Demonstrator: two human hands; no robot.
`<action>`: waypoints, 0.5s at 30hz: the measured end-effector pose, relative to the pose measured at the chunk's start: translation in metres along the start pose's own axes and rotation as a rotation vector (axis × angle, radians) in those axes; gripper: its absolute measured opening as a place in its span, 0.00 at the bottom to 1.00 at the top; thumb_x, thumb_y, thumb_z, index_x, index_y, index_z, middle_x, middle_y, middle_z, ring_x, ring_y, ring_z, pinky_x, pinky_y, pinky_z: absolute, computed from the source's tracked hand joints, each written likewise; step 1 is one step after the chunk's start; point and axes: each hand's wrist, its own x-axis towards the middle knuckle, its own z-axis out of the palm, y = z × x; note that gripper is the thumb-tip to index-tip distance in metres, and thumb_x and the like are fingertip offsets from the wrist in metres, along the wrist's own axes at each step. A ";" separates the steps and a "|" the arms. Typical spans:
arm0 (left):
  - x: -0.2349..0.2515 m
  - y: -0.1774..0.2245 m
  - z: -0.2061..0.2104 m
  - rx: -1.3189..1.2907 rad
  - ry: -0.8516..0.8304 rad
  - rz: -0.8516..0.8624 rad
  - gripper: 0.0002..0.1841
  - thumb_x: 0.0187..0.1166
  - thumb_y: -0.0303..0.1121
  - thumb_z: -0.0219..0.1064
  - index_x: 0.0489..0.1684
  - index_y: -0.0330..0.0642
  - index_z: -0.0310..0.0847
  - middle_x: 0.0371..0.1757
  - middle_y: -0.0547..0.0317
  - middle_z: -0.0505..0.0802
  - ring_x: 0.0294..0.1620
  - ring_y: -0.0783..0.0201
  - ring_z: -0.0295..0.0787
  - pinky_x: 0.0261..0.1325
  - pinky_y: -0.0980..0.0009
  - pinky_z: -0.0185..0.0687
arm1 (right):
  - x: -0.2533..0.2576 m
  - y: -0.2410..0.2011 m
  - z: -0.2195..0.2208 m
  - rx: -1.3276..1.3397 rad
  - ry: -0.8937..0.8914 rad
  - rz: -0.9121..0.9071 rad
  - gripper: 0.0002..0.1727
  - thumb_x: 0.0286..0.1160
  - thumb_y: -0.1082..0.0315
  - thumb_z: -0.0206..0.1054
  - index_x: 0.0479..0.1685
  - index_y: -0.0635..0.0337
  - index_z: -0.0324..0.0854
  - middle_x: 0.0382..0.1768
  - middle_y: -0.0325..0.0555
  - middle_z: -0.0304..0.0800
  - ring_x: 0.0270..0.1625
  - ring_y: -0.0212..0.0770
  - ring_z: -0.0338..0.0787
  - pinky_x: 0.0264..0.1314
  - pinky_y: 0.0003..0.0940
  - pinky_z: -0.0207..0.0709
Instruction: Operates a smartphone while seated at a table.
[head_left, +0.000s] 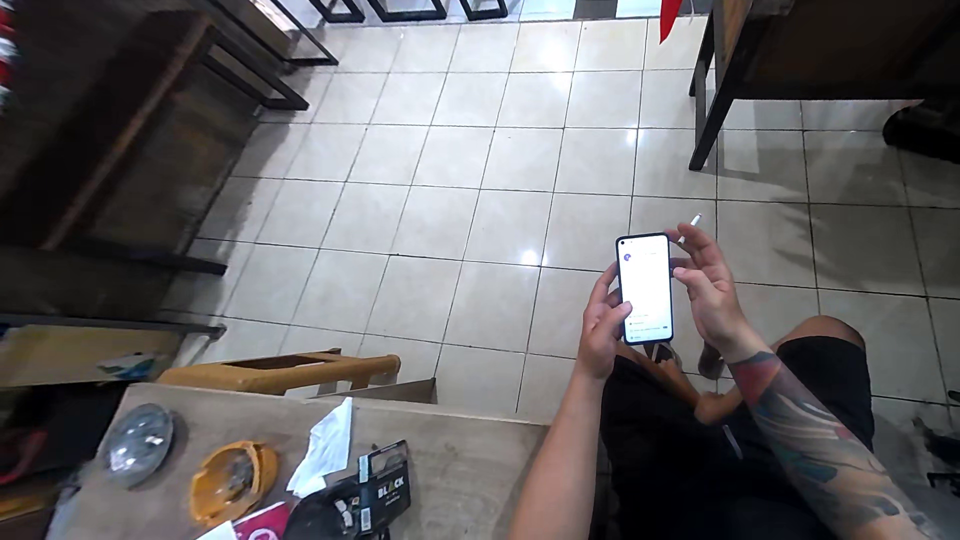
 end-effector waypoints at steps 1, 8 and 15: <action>0.000 0.000 0.000 -0.007 -0.001 -0.002 0.34 0.85 0.42 0.56 0.94 0.59 0.52 0.71 0.43 0.86 0.59 0.53 0.91 0.60 0.54 0.89 | 0.000 0.000 0.000 0.003 0.001 -0.005 0.33 0.82 0.67 0.56 0.89 0.42 0.59 0.86 0.40 0.68 0.73 0.45 0.82 0.67 0.45 0.83; 0.000 0.001 0.001 -0.020 -0.012 -0.010 0.34 0.85 0.41 0.55 0.94 0.60 0.52 0.72 0.44 0.86 0.59 0.53 0.91 0.60 0.54 0.89 | 0.001 -0.003 0.001 -0.010 -0.022 -0.021 0.35 0.81 0.70 0.57 0.90 0.43 0.58 0.87 0.40 0.66 0.73 0.45 0.83 0.66 0.44 0.85; 0.000 0.002 0.001 -0.032 -0.019 -0.013 0.34 0.85 0.43 0.54 0.95 0.60 0.51 0.70 0.44 0.87 0.58 0.55 0.92 0.60 0.54 0.89 | 0.001 -0.006 0.001 -0.024 -0.040 -0.008 0.37 0.79 0.73 0.57 0.91 0.42 0.57 0.87 0.41 0.65 0.69 0.45 0.86 0.63 0.42 0.87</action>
